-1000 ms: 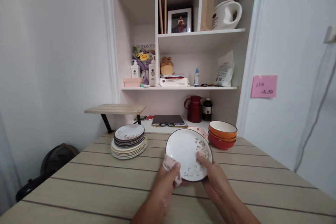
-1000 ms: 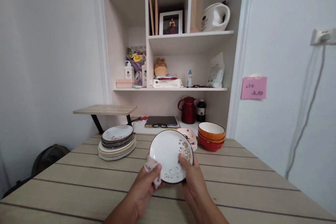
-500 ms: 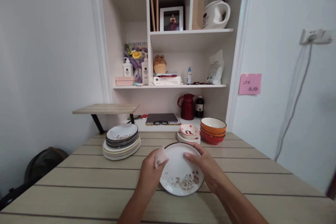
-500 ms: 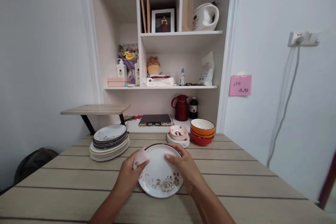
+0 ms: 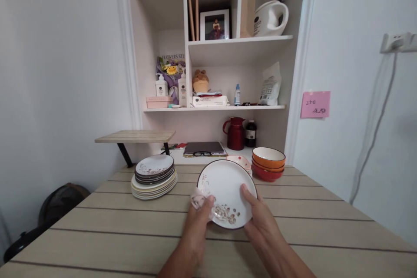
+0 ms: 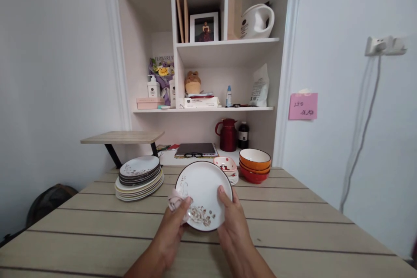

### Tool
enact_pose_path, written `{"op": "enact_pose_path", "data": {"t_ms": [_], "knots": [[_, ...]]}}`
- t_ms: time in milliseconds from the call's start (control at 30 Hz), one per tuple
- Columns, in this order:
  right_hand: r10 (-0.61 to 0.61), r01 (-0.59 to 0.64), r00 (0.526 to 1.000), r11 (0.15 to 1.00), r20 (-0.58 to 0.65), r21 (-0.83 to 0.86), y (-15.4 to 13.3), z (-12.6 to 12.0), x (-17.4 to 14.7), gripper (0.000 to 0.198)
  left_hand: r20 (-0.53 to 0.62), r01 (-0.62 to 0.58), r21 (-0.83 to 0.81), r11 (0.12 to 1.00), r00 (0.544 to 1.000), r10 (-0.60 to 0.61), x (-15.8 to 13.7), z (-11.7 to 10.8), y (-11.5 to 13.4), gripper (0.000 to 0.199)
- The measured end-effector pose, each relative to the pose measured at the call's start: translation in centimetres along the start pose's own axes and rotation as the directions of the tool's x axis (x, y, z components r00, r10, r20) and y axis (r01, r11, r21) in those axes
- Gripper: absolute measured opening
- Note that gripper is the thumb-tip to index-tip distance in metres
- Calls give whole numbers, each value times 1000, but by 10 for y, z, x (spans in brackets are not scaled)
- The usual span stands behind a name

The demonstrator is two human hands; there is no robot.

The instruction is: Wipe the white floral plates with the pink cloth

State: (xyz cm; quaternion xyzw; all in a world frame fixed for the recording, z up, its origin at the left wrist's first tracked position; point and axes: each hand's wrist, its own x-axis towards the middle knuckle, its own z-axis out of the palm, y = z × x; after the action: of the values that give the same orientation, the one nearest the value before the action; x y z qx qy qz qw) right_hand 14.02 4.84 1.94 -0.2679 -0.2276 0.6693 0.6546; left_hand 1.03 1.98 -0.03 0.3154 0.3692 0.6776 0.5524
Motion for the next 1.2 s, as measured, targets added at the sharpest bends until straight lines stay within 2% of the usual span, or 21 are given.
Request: {"op": "enact_pose_path", "data": {"t_ms": [67,133,233,300,400,500,633,767,833,867,933,1033,1133,1200], "knots": [[-3,3,1000,1000,18,17,4,0,0,67,8,77,-35,996,997,-77,-2,4,-3,73],[13,-14,999,1000,50,21,5,2,-2,64,27,88,-45,995,996,-86,-3,5,-2,73],[86,-87,989,996,123,-1,-1,8,-7,62,34,-18,-12,1000,999,19,-1,1,7,69],[94,-86,981,995,167,-53,-9,12,-9,62,22,-124,70,990,992,122,0,-5,18,61],[32,14,978,976,207,-216,-25,12,-11,64,-2,-226,322,919,971,239,-1,-11,33,48],[-21,110,971,925,239,-363,-36,8,-11,61,-30,-247,440,863,957,289,-3,-11,41,41],[-107,278,936,809,335,-517,-45,5,-13,48,82,-334,426,841,940,332,-5,-7,46,37],[-130,469,853,614,505,-634,-50,7,-17,25,282,-473,482,738,881,380,-7,-8,49,20],[-173,553,815,520,553,-651,-49,7,-19,17,309,-486,482,729,873,378,-8,-9,47,18],[-206,570,810,498,549,-654,-47,6,-19,15,284,-466,466,752,884,372,-8,-9,46,21],[-269,549,832,529,485,-647,-42,5,-18,15,180,-381,410,828,924,336,-9,-8,42,31],[-299,456,889,664,348,-593,-32,3,-16,22,30,-260,286,922,964,263,-12,-2,38,49],[-265,336,941,806,210,-488,-24,4,-14,34,52,-239,175,955,971,234,-15,5,39,58],[-242,266,964,871,111,-413,-21,6,-13,41,65,-245,124,961,969,239,-15,8,39,63]]}}
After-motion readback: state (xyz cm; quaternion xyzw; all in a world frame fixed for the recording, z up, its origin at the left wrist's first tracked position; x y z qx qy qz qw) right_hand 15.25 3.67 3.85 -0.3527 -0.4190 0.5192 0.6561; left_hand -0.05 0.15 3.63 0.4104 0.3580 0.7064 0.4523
